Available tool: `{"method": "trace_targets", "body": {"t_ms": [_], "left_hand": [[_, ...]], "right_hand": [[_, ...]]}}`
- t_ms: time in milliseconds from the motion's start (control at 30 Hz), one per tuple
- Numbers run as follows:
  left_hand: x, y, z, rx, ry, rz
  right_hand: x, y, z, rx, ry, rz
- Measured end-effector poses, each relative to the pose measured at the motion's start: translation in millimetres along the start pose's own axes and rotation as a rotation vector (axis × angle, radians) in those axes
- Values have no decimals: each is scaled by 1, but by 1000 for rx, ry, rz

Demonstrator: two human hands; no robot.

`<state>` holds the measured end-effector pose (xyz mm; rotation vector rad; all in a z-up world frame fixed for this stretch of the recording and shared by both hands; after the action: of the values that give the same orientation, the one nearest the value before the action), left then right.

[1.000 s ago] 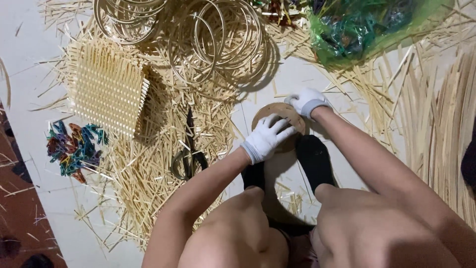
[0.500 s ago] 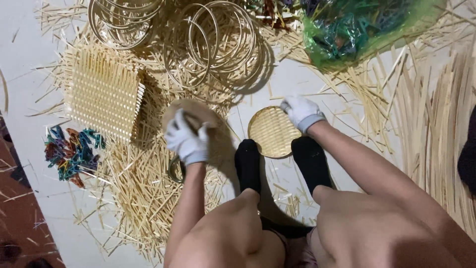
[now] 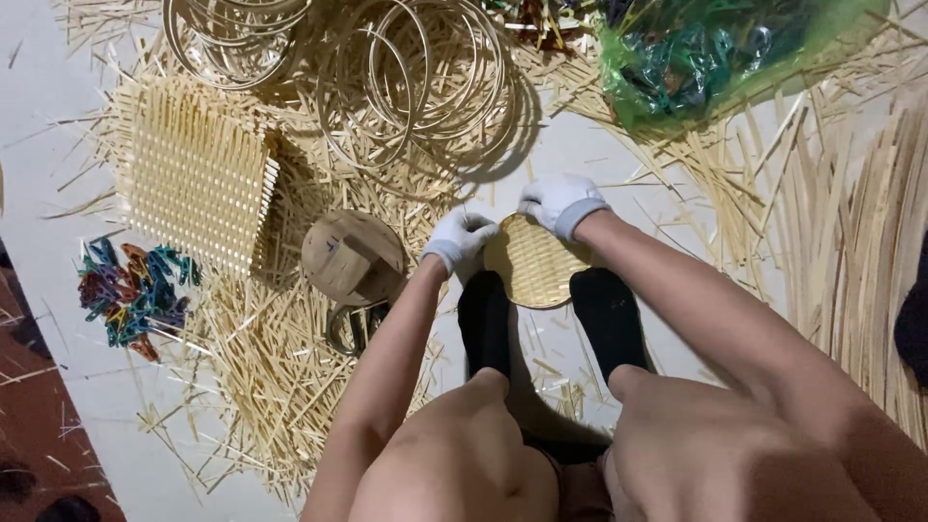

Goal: Assembling and shaping bamboo strips and rings to manufacture a basket or tray.

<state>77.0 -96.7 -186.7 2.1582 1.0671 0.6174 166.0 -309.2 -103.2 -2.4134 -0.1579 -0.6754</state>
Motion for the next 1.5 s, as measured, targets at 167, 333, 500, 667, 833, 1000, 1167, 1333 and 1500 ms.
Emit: {"method": "trace_targets", "body": {"t_ms": [167,333,500,667,833,1000,1167,1333,1500], "left_hand": [[-14,61,-36,84,210,162],[-14,54,-34,35,456,385],[8,50,-26,-117,317,211],[2,47,-8,20,104,82],[-3,52,-1,-204,242,154],[-3,57,0,-1,185,255],[0,46,9,44,53,230],[-6,75,-12,68,42,202],[-21,102,-30,12,255,520]], "right_hand": [[-16,2,11,32,85,-135],[-23,20,-1,17,222,-342],[-17,75,-43,-299,312,-74],[-12,93,-66,-374,355,78],[-45,96,-64,-299,234,344],[-48,69,-74,-201,-285,22],[3,30,-44,-35,130,110],[0,24,-8,38,5,290],[-36,29,10,11,168,-165]]}}
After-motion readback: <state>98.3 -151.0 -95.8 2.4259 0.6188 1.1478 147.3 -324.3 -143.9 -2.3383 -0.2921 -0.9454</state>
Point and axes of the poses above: each hand's wrist, its own z-axis towards the middle knuckle, its own x-axis out of the back of the hand, y = z × x, the point moved 3 cm from there along z, towards the middle knuckle, and after that the axes turned 14 degrees about -y, right-handed, at the moved point
